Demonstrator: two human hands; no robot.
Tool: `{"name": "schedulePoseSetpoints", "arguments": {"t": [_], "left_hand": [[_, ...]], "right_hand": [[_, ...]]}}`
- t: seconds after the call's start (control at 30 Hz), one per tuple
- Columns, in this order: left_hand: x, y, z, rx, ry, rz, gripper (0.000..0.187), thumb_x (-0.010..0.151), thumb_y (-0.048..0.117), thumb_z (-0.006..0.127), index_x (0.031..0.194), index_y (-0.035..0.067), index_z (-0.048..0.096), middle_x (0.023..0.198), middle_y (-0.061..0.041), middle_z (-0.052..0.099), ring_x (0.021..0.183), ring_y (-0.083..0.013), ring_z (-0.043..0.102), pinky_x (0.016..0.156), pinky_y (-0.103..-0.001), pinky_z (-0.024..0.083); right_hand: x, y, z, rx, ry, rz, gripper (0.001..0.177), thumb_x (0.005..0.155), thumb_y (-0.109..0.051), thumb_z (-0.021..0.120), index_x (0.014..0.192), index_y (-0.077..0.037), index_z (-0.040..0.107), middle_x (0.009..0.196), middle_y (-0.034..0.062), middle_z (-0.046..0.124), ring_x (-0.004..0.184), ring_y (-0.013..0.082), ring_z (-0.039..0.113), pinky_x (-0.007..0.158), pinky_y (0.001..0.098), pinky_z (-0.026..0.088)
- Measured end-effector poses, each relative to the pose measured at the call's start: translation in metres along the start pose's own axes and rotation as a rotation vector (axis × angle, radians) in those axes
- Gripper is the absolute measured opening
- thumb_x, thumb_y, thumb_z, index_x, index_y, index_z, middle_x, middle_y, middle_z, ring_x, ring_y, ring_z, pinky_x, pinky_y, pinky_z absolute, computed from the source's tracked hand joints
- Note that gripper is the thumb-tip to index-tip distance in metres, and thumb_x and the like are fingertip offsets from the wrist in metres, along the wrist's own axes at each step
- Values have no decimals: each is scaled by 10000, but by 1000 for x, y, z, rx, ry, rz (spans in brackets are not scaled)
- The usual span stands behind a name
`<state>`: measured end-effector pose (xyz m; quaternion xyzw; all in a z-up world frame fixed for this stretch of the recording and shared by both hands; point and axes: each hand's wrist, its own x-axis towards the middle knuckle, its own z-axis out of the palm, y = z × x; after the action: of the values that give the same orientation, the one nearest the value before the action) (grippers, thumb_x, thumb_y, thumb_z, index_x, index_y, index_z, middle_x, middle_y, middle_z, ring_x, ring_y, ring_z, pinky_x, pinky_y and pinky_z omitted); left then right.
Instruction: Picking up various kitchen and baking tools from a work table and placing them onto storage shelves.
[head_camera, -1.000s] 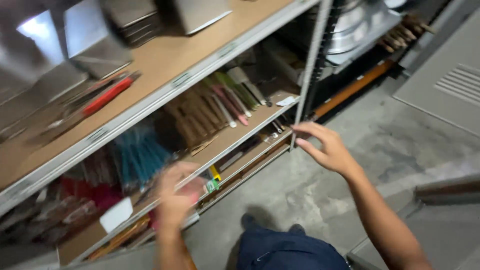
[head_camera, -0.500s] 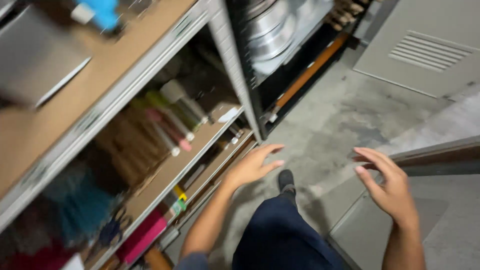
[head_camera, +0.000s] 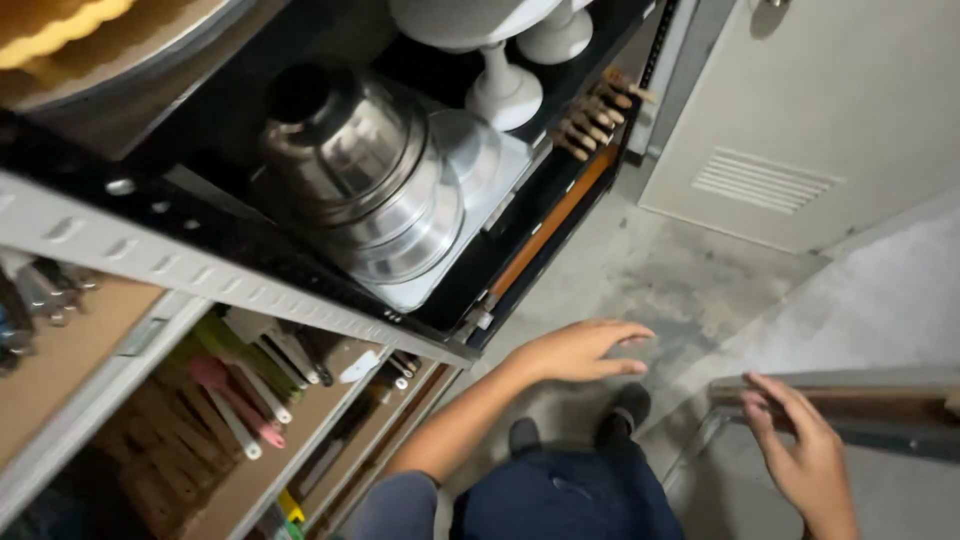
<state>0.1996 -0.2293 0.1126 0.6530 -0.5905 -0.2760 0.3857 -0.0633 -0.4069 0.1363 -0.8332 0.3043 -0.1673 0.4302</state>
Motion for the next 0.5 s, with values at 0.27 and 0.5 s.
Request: {"name": "schedulePoseSetpoints", "arguments": {"t": [0.27,0.5], "left_hand": [[47,20,-27,-19,174,-136,541,961,336,607,1371,-12,552,1291,-207,665,1101,-301,678,869,-374,571],[84,-1,-31,-159,292,-403,485,983,225,688,1424,62,570,1276,-207,675,1198,-382,656,917,-443,594]], "right_hand": [[143,5,-29,25,-166,-131,430,906,-112,665,1325,-17,668,1258,97,727,1016,220,708,897,336,550],[211,18,-30,162,-287,-306,424,923,-158,692,1342,-97,672,1185,128,744,1073,347,730,884,465,589]]}}
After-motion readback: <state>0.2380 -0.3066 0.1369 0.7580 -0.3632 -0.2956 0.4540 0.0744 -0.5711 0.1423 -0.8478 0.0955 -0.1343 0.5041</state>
